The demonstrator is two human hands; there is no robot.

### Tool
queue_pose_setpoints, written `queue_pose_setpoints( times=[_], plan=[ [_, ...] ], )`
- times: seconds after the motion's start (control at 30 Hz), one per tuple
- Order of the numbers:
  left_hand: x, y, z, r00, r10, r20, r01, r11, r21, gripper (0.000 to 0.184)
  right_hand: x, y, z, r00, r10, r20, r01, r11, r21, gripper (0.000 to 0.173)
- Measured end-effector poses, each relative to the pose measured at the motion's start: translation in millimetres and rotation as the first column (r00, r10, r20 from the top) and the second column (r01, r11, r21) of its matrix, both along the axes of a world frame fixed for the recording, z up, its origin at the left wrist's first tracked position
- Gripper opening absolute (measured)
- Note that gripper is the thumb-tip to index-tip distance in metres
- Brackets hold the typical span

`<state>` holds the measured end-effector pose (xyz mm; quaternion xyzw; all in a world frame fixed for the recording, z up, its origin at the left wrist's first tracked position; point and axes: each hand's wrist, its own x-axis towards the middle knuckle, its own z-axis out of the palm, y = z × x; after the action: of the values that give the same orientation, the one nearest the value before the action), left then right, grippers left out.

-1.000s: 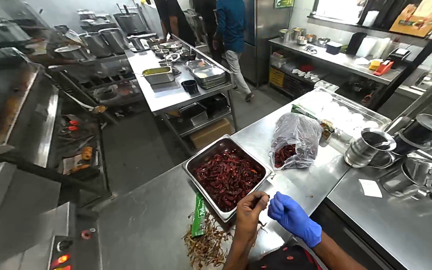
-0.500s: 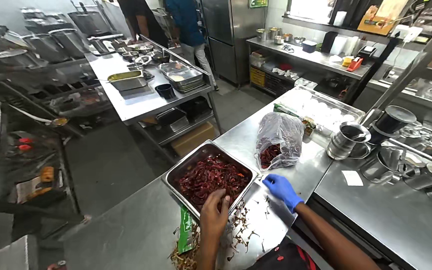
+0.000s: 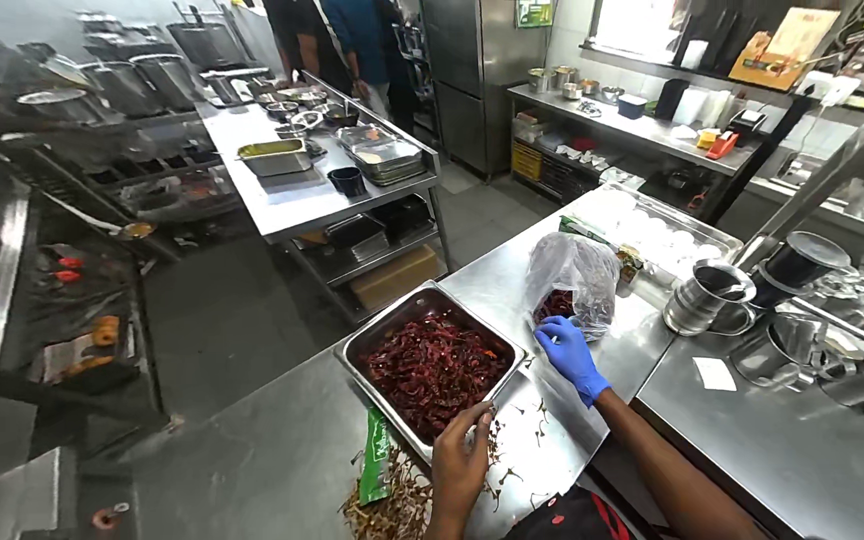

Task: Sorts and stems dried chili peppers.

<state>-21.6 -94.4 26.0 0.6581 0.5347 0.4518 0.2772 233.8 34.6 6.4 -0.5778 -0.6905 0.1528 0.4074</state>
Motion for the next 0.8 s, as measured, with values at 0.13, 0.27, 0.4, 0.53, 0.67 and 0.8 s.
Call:
queue_pose_setpoints(
  times=[0.13, 0.27, 0.4, 0.53, 0.67, 0.8],
  plan=[
    [11, 5, 7, 0.976, -0.119, 0.183, 0.134, 0.988, -0.071, 0.027, 0, -64, 33, 0.945, 0.011, -0.326, -0.061, 0.988, -0.144, 0.023],
    [36, 9, 13, 0.92, -0.178, 0.35, 0.238, 0.961, -0.138, 0.037, 1, -91, 41, 0.58, 0.202, -0.789, -0.511, 0.845, -0.16, 0.044],
    [54, 11, 19, 0.892, -0.182, 0.413, 0.253, 0.959, -0.124, 0.034, -14, -106, 36, 0.163, 0.2, -0.966, -0.787, 0.617, -0.005, 0.035],
    [51, 10, 22, 0.854, -0.18, 0.488, 0.311, 0.928, -0.203, 0.036, -21, -108, 36, 0.121, 0.202, -0.972, -0.786, 0.617, 0.03, 0.043],
    [46, 8, 27, 0.77, -0.01, 0.637, 0.266, 0.914, -0.308, 0.024, -20, -112, 48, 0.597, 0.235, -0.767, -0.614, 0.749, -0.249, 0.044],
    [37, 14, 30, 0.511, 0.269, 0.816, 0.206, 0.884, -0.42, 0.027, -28, -114, 42, 0.836, 0.03, -0.549, -0.282, 0.88, -0.382, 0.029]
  ],
)
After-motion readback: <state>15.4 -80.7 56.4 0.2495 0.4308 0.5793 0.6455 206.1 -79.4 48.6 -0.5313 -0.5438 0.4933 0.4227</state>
